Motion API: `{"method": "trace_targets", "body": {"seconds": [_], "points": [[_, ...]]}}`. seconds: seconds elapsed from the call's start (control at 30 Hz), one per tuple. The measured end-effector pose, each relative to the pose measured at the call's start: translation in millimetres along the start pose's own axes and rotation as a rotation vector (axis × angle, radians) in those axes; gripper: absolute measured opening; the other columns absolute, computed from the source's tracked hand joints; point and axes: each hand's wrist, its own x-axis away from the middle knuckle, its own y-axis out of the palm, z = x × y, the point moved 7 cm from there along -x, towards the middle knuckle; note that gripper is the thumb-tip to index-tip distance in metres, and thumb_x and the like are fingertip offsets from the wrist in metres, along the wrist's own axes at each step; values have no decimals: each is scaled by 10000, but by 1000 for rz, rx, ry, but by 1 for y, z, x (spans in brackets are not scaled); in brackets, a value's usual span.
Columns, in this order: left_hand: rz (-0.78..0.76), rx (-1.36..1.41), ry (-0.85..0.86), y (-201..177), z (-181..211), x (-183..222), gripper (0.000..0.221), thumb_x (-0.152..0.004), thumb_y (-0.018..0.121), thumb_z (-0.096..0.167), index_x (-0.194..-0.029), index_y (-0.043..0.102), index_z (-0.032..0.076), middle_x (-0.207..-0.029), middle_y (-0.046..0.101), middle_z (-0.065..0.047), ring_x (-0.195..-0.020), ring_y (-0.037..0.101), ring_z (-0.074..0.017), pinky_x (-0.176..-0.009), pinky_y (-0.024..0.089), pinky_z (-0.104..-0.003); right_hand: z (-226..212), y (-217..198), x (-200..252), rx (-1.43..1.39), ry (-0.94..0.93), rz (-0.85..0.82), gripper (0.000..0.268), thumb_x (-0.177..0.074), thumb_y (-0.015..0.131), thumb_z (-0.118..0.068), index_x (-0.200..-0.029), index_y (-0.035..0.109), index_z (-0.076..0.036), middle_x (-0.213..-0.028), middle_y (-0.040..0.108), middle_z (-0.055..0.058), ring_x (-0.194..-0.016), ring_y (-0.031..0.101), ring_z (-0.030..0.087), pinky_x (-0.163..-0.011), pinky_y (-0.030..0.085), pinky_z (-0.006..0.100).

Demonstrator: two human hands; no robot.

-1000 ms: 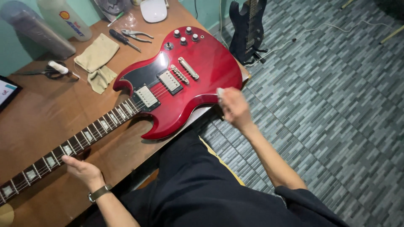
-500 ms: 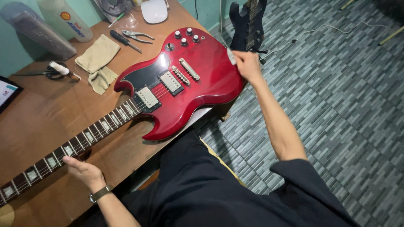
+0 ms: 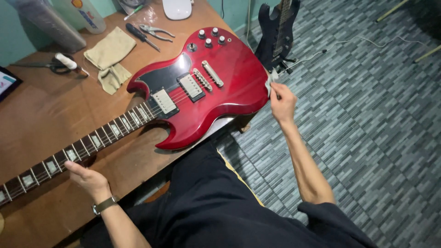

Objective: Detailed cleaning and polishing of an electric guitar body and hardware using a cloth.

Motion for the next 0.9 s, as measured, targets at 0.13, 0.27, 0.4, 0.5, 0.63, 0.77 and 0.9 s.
{"method": "trace_targets", "body": {"seconds": [0.13, 0.27, 0.4, 0.5, 0.63, 0.77, 0.9], "points": [[12, -15, 18, 0, -3, -2, 525, -1138, 231, 590, -830, 187, 167, -777, 207, 16, -719, 253, -173, -728, 272, -386, -54, -13, 43, 74, -204, -12, 149, -980, 662, -14, -1073, 759, 52, -1055, 688, 199, -957, 658, 319, -859, 552, 427], [26, -24, 71, 0, -4, -2, 511, -1136, 224, 580, -854, 186, 155, -834, 201, 4, -763, 251, -199, -723, 250, -415, -46, -3, 38, 144, -87, -11, 201, -1024, 647, -132, -1126, 750, 6, -1135, 625, 202, -1011, 630, 333, -878, 535, 450], [15, -111, -68, -2, -14, -1, 563, -1111, 180, 629, -808, 232, 157, -759, 253, 3, -704, 286, -187, -682, 241, -405, 8, 30, -17, 110, -57, -95, 259, -1047, 499, -92, -1236, 648, 5, -1231, 690, 194, -1126, 660, 364, -970, 489, 450], [47, -96, 6, -4, -13, -2, 571, -1176, 213, 534, -793, 264, 114, -750, 348, -43, -701, 339, -225, -669, 264, -436, 42, 70, -71, 217, 0, -277, 425, -1019, 478, -160, -1404, 561, 2, -1311, 685, 217, -1153, 640, 458, -1019, 440, 502], [47, -71, 3, -3, -58, -7, 553, -1202, 245, 477, -999, 462, 11, -921, 471, -170, -887, 464, -296, -835, 338, -479, 41, 120, -138, 274, -40, -411, 278, -991, 600, -214, -1211, 761, -164, -1087, 756, 161, -1039, 686, 433, -893, 518, 497], [24, -28, 46, 0, -63, -4, 644, -1257, 284, 375, -1225, 685, -127, -1150, 665, -333, -1123, 626, -396, -1034, 424, -551, 100, 156, -183, 547, 76, -450, 199, -900, 697, -311, -1053, 810, -368, -950, 774, 71, -968, 722, 382, -840, 594, 533], [14, -133, -98, -4, -4, 0, 572, -1171, 228, 506, -778, 259, 92, -732, 323, -47, -696, 327, -217, -665, 269, -442, 75, 171, -222, 642, 97, -498, 345, -786, 558, -65, -1009, 816, -117, -944, 736, 291, -953, 672, 538, -861, 532, 551]]}}
